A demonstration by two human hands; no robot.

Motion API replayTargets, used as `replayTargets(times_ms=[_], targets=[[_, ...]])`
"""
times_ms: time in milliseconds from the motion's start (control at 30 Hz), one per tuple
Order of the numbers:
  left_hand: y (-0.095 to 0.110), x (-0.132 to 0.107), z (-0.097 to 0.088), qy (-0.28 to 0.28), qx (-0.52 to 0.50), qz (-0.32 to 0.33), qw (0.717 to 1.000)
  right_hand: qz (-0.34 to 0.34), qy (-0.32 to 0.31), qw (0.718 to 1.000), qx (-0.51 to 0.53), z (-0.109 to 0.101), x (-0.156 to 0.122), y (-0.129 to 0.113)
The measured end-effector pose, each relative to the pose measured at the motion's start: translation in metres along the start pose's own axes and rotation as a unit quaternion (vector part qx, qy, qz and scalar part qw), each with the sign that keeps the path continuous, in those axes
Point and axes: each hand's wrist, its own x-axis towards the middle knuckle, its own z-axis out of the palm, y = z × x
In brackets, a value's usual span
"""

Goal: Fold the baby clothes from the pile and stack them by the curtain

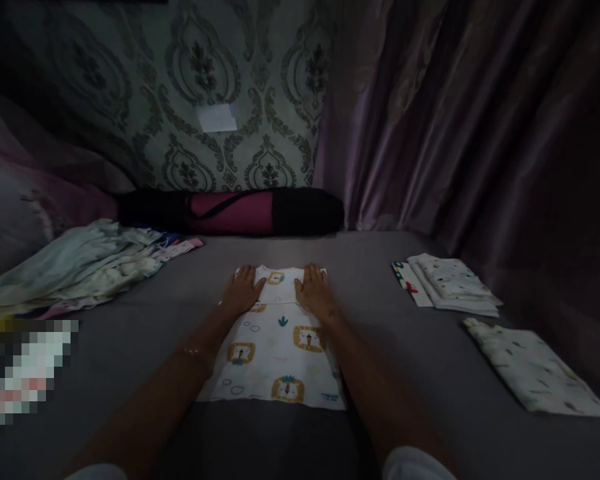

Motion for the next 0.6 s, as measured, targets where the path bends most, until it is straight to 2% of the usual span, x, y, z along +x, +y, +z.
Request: replayTargets(times_ms=[167,233,333,400,500,600], targets=[[0.001,0.003,-0.003,-0.025,-0.054,-0.006,0.998,-0.002,-0.021,1.000,-0.003,0.001,0.002,0.003],[-0.006,0.006,-0.008,-0.043,-0.100,-0.006,0.994,0.002,-0.032,0.999,0.001,-0.002,0.003,0.003],[-0.032,0.005,-0.016,-0.020,-0.167,0.000,0.986,0.015,-0.057,0.998,0.023,-0.012,0.003,0.001],[-0.057,-0.002,-0.019,0.005,-0.171,-0.002,0.985,0.010,-0.033,0.999,0.039,-0.020,0.001,-0.005],[-0.087,-0.019,-0.018,0.003,-0.121,-0.009,0.993,-0.064,0.020,0.997,0.044,-0.027,-0.004,-0.021],[-0.096,-0.034,-0.014,-0.014,-0.067,-0.015,0.998,-0.137,-0.016,0.990,0.028,-0.019,-0.009,-0.038]])
